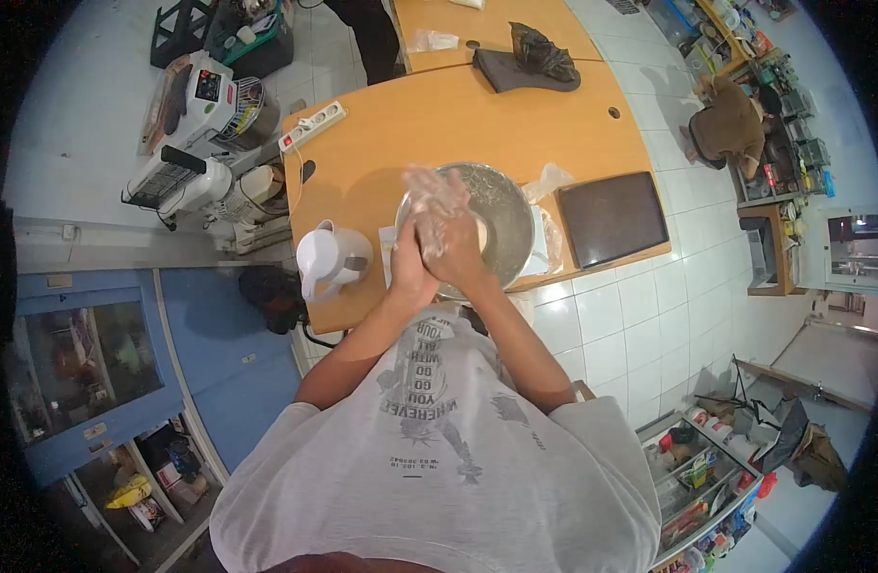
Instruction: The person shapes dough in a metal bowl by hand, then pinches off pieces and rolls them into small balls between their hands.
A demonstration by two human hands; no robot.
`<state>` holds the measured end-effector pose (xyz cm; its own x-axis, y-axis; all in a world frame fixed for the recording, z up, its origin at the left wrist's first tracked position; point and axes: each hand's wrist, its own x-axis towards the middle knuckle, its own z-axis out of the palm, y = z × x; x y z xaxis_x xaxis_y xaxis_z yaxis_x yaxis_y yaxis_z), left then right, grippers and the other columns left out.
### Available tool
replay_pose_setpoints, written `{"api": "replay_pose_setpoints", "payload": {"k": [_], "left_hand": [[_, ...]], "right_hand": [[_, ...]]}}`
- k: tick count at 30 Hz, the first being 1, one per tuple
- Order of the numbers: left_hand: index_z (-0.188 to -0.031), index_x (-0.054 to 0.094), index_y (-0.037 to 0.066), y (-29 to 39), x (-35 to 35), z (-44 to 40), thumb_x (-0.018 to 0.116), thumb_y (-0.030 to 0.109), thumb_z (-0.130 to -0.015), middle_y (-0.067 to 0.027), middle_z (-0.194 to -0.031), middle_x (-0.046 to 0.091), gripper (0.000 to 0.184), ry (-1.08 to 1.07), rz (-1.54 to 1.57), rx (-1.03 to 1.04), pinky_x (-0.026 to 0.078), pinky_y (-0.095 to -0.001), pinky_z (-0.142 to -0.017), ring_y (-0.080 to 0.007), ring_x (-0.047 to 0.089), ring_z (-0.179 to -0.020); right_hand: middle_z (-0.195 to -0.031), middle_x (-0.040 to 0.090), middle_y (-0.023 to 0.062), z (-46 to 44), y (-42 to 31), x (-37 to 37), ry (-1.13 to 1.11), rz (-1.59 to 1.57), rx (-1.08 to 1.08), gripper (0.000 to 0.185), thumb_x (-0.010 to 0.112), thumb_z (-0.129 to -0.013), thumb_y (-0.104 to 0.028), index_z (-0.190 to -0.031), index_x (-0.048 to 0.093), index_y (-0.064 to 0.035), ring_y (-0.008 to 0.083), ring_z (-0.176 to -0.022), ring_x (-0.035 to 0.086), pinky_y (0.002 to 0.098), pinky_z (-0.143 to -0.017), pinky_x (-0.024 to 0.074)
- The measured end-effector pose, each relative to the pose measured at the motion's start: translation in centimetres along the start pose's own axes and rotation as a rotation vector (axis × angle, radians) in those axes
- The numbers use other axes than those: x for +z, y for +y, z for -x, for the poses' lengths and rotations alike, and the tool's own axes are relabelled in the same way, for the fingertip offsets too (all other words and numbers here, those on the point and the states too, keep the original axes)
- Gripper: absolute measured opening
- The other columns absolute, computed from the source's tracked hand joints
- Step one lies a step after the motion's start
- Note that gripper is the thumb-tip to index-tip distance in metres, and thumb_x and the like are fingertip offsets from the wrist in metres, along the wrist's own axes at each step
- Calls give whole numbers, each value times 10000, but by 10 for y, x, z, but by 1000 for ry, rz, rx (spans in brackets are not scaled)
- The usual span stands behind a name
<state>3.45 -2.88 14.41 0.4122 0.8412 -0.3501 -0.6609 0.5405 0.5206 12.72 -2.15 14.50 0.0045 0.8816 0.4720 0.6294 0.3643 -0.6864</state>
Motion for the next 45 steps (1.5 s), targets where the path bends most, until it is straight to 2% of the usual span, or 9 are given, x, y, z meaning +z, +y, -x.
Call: {"api": "replay_pose_setpoints", "payload": {"k": [4,12,13,17,31,33,36,40,45], "left_hand": [[-1584,351,31,11,-33,-50,334,392,-1137,-136,-1637,386,575,-357,123,224,299,-387,-1258,-269,357,-1526],[-1582,360,12,11,-4,-25,324,366,-1129,-141,-1621,430,577,-123,32,67,284,-369,-1260,-248,417,-1488],[-1601,301,-28,-16,-53,-78,276,366,-1118,-239,-1667,300,624,-489,48,340,137,-450,-1318,-349,251,-1571],[-1578,363,-17,-25,-16,-19,354,381,-1125,-146,-1606,446,603,-356,125,175,320,-355,-1236,-233,451,-1462],[-1640,210,9,-2,-15,-22,328,340,-1114,-204,-1687,279,632,-185,-71,-60,220,-349,-1278,-274,268,-1574],[-1575,357,-35,-15,-24,-31,267,319,-1113,-243,-1633,369,589,300,1272,-65,177,-443,-1309,-352,306,-1548],[-1598,329,1,-29,-19,-22,366,340,-1116,-178,-1631,404,590,-545,363,174,292,-348,-1249,-259,371,-1525],[-1588,330,-19,8,9,-14,352,344,-1128,-178,-1618,423,587,-36,46,-26,305,-368,-1254,-275,393,-1512],[-1488,484,1,-23,-8,-18,396,415,-1122,-154,-1548,509,559,-291,214,110,320,-381,-1248,-237,467,-1449]], "right_hand": [[-1476,587,189,26,-34,25,118,-317,57,421,473,-1025,-114,-1409,599,3,380,-1461,450,536,-1244,261],[-1499,566,194,14,-5,10,85,-79,15,432,380,-1089,-192,-1402,600,10,360,-1477,443,475,-1229,314],[-1488,582,179,17,-33,13,111,-278,102,448,354,-1101,-217,-1394,607,7,340,-1472,454,463,-1245,281],[-1513,558,189,22,4,8,-56,-217,-15,488,378,-1086,-246,-1467,542,10,333,-1467,460,464,-1260,236],[-1503,576,149,12,-3,7,33,-33,65,451,473,-1044,-237,-1430,606,-46,296,-1481,449,462,-1244,269],[-1477,591,159,28,-28,22,132,-307,54,430,441,-1061,-238,-1390,634,-39,312,-1452,481,471,-1234,297],[-1457,600,166,31,1,7,-29,-226,54,423,523,-1014,-150,-1405,600,-9,380,-1453,453,510,-1218,315],[-1416,618,198,9,14,10,99,-53,36,412,602,-969,-167,-1343,636,1,393,-1413,494,510,-1212,325],[-1390,630,209,36,14,5,-41,-136,22,394,573,-980,-181,-1315,630,16,410,-1374,522,515,-1225,311]]}}
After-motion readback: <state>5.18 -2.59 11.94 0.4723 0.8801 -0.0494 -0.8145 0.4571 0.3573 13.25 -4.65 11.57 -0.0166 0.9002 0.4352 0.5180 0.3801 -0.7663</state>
